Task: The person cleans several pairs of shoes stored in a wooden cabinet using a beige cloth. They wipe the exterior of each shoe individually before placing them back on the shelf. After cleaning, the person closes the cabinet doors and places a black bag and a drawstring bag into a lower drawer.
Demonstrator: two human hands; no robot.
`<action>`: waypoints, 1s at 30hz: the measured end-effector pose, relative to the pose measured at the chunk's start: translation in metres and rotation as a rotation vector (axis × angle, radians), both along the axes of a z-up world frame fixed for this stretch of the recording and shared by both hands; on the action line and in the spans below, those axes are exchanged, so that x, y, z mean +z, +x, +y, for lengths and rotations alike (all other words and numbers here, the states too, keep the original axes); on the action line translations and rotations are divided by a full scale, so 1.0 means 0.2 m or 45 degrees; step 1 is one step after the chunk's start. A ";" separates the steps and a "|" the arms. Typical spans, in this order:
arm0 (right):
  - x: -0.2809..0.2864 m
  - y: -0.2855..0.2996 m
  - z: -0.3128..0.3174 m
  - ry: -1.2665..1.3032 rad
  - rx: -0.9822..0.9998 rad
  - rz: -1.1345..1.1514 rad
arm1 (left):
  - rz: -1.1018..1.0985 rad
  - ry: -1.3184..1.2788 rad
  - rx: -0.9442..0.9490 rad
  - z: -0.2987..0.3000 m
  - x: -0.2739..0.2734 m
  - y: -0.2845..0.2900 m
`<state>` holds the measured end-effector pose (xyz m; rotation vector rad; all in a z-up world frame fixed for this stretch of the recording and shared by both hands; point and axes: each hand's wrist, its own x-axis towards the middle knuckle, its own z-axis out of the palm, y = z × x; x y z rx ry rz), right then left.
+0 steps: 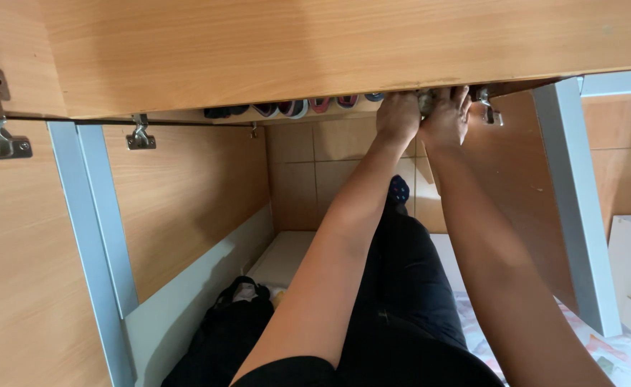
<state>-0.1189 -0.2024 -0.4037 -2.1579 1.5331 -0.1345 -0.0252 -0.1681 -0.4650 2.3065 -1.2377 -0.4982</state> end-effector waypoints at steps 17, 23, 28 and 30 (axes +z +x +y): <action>0.46 -0.22 0.47 0.474 -0.141 -1.021 | 1.505 -0.333 0.254 0.74 0.20 -0.12; 1.16 -0.25 0.53 0.546 0.004 -1.202 | 1.751 -0.644 0.129 0.97 0.84 0.01; 1.44 -0.28 0.52 0.623 0.233 -1.172 | 1.777 -0.636 0.122 0.96 1.40 0.08; 1.48 -0.28 0.51 0.588 0.195 -1.169 | 1.660 -0.728 0.071 0.97 1.46 0.13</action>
